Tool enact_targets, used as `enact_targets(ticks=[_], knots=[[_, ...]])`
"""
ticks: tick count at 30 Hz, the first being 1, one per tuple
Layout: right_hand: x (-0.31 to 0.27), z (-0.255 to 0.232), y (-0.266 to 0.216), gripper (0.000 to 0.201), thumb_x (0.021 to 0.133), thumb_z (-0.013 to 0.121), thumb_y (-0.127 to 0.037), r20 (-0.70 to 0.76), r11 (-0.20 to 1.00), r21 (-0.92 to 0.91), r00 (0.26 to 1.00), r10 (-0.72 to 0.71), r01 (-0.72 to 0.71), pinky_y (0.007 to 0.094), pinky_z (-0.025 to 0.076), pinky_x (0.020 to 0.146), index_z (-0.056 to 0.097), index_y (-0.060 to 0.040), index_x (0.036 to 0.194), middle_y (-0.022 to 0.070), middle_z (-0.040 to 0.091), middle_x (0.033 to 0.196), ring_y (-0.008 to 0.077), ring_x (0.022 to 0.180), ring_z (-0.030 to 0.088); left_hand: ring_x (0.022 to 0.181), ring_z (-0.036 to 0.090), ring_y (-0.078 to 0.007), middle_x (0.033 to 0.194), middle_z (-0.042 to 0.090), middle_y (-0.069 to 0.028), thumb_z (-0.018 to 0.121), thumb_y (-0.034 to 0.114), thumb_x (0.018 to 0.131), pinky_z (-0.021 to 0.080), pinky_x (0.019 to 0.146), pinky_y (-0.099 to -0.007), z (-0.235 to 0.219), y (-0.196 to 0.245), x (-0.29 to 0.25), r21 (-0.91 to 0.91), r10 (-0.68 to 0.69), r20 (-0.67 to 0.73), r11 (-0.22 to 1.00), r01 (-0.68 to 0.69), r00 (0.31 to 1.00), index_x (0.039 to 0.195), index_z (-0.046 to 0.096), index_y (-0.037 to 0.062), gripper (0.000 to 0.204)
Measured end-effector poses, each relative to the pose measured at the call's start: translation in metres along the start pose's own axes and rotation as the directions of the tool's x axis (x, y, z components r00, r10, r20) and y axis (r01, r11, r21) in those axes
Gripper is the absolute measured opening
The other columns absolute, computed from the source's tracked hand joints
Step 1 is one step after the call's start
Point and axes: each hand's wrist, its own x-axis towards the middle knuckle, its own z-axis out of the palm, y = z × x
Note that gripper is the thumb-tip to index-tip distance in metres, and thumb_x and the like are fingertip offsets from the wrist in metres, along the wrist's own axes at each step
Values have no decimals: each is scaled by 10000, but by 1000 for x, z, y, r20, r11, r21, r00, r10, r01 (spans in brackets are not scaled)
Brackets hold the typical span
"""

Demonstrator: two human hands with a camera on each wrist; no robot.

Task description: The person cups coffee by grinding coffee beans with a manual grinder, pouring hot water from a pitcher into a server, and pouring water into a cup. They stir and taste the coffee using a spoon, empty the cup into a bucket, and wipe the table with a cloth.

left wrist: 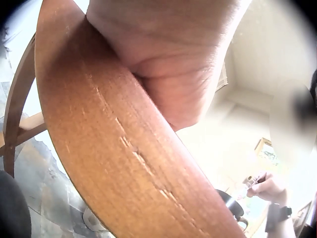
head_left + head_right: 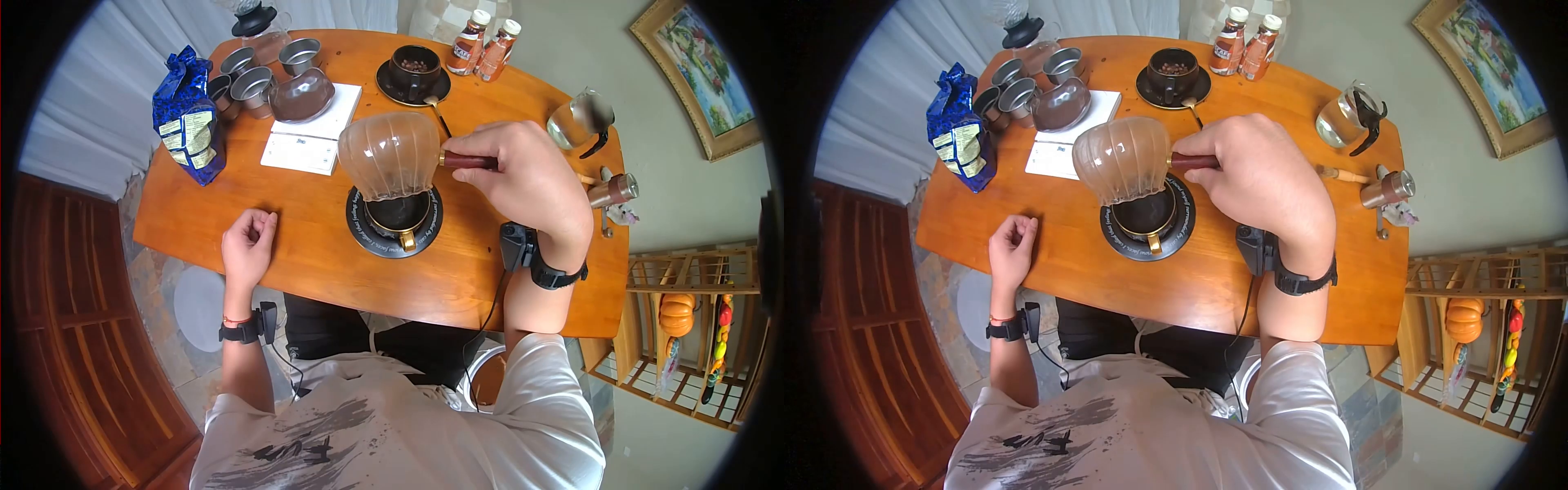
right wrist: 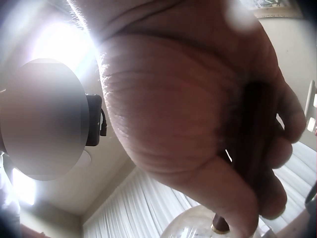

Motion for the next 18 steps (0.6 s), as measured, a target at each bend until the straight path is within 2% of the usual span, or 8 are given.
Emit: enact_targets(ticks=[5, 10, 13, 18], knots=[[0, 0, -2, 199, 775, 748, -60, -27, 998, -10, 998, -61, 61, 408, 562, 729, 764, -54, 973, 171, 721, 884, 379, 828, 686, 592, 371, -23, 640, 459, 64, 737, 140, 947, 331, 517, -214, 0, 2, 0, -17, -19, 7, 1000, 19, 1000, 832, 631, 7, 205], [2, 1, 1, 206, 763, 772, -63, -72, 981, -57, 980, -188, 184, 416, 550, 724, 774, -63, 969, 158, 726, 884, 368, 831, 682, 600, 370, -24, 647, 456, 68, 731, 137, 951, 333, 524, -212, -1, 3, 0, -23, -25, 8, 999, 25, 1000, 830, 627, 7, 206], [1, -3, 0, 267, 754, 790, -8, -20, 974, -106, 979, -204, 201, 391, 534, 720, 757, -19, 1018, 143, 734, 872, 334, 806, 669, 601, 369, -24, 648, 455, 69, 731, 136, 952, 332, 525, -213, 0, 2, 0, -27, -15, 2, 1000, 15, 1000, 828, 626, 7, 207], [0, -3, -1, 276, 752, 787, -4, -30, 976, -90, 979, -203, 200, 392, 525, 732, 760, -31, 1026, 127, 734, 874, 315, 813, 657, 606, 367, -24, 649, 454, 68, 726, 124, 953, 331, 531, -210, -1, -3, -1, -52, -31, 3, 998, 31, 1000, 826, 622, 6, 202]])
